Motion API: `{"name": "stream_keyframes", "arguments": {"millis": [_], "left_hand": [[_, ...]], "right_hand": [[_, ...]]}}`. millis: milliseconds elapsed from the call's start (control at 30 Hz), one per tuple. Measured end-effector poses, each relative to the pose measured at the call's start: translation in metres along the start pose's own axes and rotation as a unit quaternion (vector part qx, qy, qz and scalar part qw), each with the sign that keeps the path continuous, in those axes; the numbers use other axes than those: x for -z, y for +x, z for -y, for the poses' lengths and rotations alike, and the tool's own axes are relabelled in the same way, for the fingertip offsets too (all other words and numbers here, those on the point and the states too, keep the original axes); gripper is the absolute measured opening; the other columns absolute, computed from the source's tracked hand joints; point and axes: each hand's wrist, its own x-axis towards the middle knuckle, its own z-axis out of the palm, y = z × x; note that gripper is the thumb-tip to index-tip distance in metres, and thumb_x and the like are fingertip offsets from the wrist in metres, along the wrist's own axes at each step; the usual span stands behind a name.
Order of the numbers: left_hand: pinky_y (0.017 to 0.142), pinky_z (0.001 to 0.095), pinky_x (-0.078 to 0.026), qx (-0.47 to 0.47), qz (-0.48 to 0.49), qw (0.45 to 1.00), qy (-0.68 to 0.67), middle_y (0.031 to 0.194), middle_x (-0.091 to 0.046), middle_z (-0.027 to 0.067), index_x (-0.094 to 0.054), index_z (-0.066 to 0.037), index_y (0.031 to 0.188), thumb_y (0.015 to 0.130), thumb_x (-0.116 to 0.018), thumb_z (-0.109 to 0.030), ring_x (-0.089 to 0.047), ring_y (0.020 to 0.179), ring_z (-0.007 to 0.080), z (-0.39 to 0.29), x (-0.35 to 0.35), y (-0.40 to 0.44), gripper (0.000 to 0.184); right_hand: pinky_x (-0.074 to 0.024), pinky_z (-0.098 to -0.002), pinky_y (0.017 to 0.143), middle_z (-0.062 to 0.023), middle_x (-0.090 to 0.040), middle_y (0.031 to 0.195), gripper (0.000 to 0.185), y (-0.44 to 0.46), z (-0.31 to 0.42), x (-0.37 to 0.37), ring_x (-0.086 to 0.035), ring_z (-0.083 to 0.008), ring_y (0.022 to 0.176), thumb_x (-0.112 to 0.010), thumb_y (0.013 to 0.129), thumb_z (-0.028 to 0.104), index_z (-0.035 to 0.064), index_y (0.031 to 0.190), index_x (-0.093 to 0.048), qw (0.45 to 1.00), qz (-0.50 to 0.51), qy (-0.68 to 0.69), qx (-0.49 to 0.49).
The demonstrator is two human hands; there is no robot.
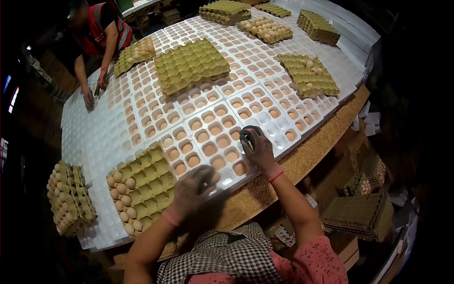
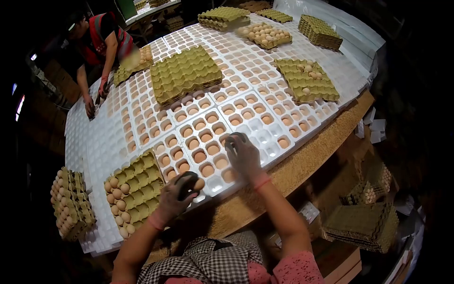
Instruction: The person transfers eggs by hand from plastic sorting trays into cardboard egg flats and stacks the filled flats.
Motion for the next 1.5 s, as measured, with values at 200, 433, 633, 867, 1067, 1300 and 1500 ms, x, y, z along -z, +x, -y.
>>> {"name": "stream_keyframes", "arguments": {"millis": [200,433,633,867,1067,1300,1500], "left_hand": [[0.086,0.0394,-0.051,0.063,0.074,0.994,-0.044,0.109,-0.066,0.0139,-0.063,-0.007,0.117,0.085,-0.070,-0.021,-0.065,0.095,0.0327,-0.012,-0.053,0.074,0.037],[0.096,0.0461,-0.042,-0.165,-0.059,0.983,0.048,0.125,-0.052,0.0179,-0.055,-0.012,0.130,0.089,-0.060,-0.026,-0.050,0.116,0.0353,-0.021,-0.155,0.181,0.044],[0.105,0.0518,-0.036,-0.095,-0.009,0.995,-0.015,0.135,-0.048,0.0171,-0.048,-0.017,0.138,0.092,-0.058,-0.031,-0.045,0.125,0.0379,0.002,-0.175,0.193,0.050],[0.098,0.0441,-0.045,-0.082,-0.183,0.977,-0.076,0.131,-0.052,0.0199,-0.051,-0.008,0.133,0.091,-0.062,-0.020,-0.053,0.117,0.0392,0.028,-0.009,0.104,0.045],[0.096,0.0380,-0.049,0.077,-0.259,0.959,-0.087,0.133,-0.051,0.0168,-0.054,-0.006,0.132,0.092,-0.062,-0.014,-0.057,0.116,0.0304,0.068,0.090,-0.043,0.041],[0.095,0.0293,-0.047,0.179,-0.476,0.825,-0.246,0.122,-0.057,0.0093,-0.051,0.001,0.131,0.095,-0.057,-0.006,-0.055,0.110,0.0164,0.133,0.147,-0.260,0.037],[0.093,0.0265,-0.046,0.238,-0.517,0.765,-0.301,0.119,-0.058,0.0070,-0.052,0.001,0.129,0.096,-0.054,-0.003,-0.056,0.106,0.0139,0.173,0.154,-0.335,0.034]], "right_hand": [[-0.0383,-0.0494,0.099,-0.0115,-0.055,0.115,0.031,-0.008,-0.012,0.007,-0.051,-0.0330,0.112,-0.064,0.081,0.011,0.0087,0.110,-0.056,0.994,0.021,-0.022,0.107],[-0.0455,-0.0453,0.089,-0.0192,-0.053,0.119,0.031,-0.069,-0.048,0.056,-0.053,-0.0374,0.105,-0.053,0.091,0.015,0.0025,0.120,-0.052,0.987,-0.088,0.090,-0.101],[-0.0383,-0.0561,0.097,-0.0219,-0.049,0.127,0.055,-0.087,-0.057,0.040,-0.046,-0.0441,0.118,-0.068,0.080,0.029,0.0058,0.126,-0.049,1.000,0.006,-0.025,-0.011],[-0.0332,-0.0598,0.104,-0.0169,-0.054,0.119,0.044,-0.074,-0.061,-0.004,-0.048,-0.0414,0.118,-0.070,0.078,0.031,0.0155,0.118,-0.057,0.971,0.160,-0.093,0.150],[-0.0267,-0.0604,0.108,-0.0236,-0.046,0.136,0.055,-0.024,-0.011,-0.048,-0.036,-0.0447,0.131,-0.064,0.087,0.033,0.0094,0.133,-0.048,0.958,0.168,-0.149,0.180],[-0.0350,-0.0547,0.106,-0.0172,-0.057,0.122,0.038,-0.040,-0.031,-0.075,-0.048,-0.0404,0.121,-0.067,0.082,0.013,0.0096,0.118,-0.056,0.980,0.129,-0.089,0.122],[-0.0419,-0.0468,0.098,-0.0129,-0.061,0.117,0.033,0.002,0.185,-0.149,-0.053,-0.0353,0.114,-0.062,0.082,0.005,0.0061,0.115,-0.061,0.951,0.141,0.053,0.271]]}}
